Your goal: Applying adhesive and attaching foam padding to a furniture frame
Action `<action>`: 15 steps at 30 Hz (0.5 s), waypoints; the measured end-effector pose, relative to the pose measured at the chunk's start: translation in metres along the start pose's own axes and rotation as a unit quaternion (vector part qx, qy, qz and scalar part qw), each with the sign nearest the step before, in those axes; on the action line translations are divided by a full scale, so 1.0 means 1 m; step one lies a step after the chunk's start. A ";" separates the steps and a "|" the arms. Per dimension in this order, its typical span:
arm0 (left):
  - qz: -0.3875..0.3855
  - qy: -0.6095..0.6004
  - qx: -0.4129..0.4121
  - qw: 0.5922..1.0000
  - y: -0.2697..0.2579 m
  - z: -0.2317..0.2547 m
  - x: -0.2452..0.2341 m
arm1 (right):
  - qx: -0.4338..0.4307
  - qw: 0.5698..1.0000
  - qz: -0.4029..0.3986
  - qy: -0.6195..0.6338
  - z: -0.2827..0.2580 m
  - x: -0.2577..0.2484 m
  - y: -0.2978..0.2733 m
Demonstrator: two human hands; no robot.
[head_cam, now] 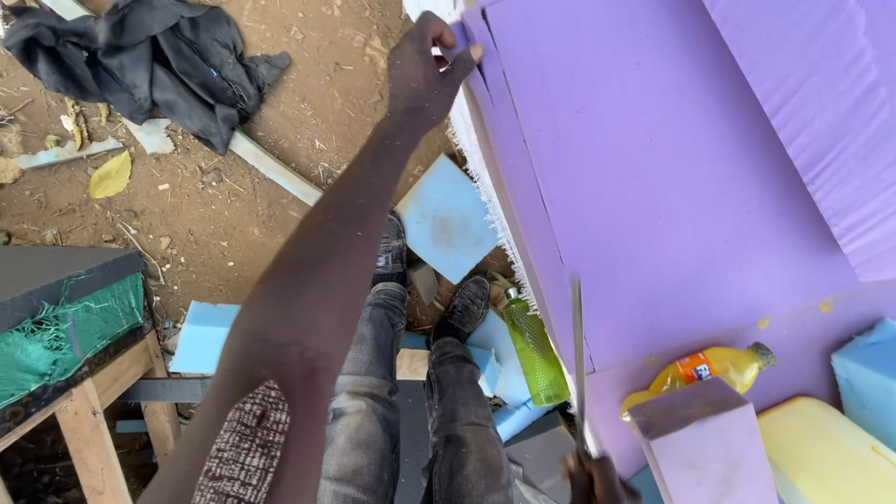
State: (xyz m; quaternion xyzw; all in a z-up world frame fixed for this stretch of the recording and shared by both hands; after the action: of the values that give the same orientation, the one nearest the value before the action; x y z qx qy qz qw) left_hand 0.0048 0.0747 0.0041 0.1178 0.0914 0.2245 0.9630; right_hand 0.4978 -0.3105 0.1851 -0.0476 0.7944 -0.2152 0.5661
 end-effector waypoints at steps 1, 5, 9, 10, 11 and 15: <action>0.004 0.000 0.002 1.000 0.006 -0.001 -0.002 | -0.004 1.000 0.001 -0.001 -0.036 -0.002 0.032; 0.049 0.050 -0.009 0.997 0.017 0.001 -0.016 | -0.268 0.963 0.003 0.017 -0.209 -0.003 0.113; 0.059 0.098 -0.063 0.991 0.007 -0.048 -0.005 | -0.323 0.946 0.032 0.010 -0.289 0.019 0.171; 0.063 0.097 -0.062 0.991 0.006 -0.042 -0.007 | -0.326 0.945 0.033 0.008 -0.293 0.027 0.180; 0.072 0.067 -0.159 0.982 0.000 -0.056 -0.010 | -0.308 0.951 0.025 -0.012 -0.294 0.038 0.192; 0.064 -0.045 -0.377 0.923 -0.025 -0.108 -0.004 | -0.274 0.957 0.075 -0.063 -0.316 0.046 0.232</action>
State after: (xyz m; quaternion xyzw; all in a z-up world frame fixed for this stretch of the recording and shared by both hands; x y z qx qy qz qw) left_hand -0.0137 0.0712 -0.1051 -0.2382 -0.0516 0.2983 0.9229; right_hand 0.2300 -0.0243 0.1372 -0.1549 0.7871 0.0571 0.5943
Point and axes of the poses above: each hand's wrist, its own y-axis towards the middle knuckle, its own x-axis out of the palm, z = x × y, the point moved 10 cm from there along y, towards the middle knuckle, and after that the axes turned 1 degree about -y, right-handed, at the moved point
